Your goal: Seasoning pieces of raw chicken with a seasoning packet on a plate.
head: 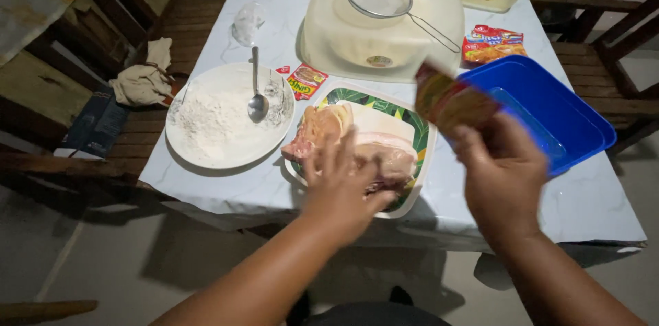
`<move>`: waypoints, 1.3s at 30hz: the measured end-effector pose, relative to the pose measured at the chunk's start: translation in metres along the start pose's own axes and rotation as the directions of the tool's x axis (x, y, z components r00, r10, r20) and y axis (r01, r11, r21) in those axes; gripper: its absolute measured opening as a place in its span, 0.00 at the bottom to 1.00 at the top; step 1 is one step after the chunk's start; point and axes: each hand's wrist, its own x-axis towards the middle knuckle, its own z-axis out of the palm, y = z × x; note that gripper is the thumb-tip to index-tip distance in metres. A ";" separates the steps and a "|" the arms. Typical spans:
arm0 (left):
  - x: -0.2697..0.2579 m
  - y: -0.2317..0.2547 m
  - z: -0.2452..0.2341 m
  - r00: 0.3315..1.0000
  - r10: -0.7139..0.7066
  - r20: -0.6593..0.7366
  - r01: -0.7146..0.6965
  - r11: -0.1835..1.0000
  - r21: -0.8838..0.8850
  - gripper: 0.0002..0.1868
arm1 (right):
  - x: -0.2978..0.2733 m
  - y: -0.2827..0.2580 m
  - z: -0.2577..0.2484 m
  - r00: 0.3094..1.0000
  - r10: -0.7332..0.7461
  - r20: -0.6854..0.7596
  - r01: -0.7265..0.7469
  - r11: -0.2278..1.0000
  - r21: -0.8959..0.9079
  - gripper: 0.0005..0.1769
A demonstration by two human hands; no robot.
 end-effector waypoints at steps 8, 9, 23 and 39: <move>-0.008 -0.023 0.007 0.984 -0.116 -0.136 0.124 0.991 0.049 0.42 | -0.001 0.008 0.003 0.999 -0.026 0.026 0.028 0.994 -0.102 0.09; -0.005 -0.020 0.009 0.980 -0.110 -0.163 0.117 0.993 0.033 0.43 | 0.000 0.012 0.003 0.994 -0.098 0.038 0.101 0.992 -0.070 0.10; 0.017 -0.046 0.005 0.970 -0.176 -0.169 0.163 0.983 -0.088 0.30 | 0.011 0.004 0.028 0.985 -0.159 0.060 0.160 0.987 -0.027 0.09; 0.038 0.012 0.016 0.994 -0.050 -0.098 0.048 0.999 -0.024 0.41 | 0.006 0.002 0.004 0.990 0.142 -0.015 -0.143 0.988 -0.065 0.07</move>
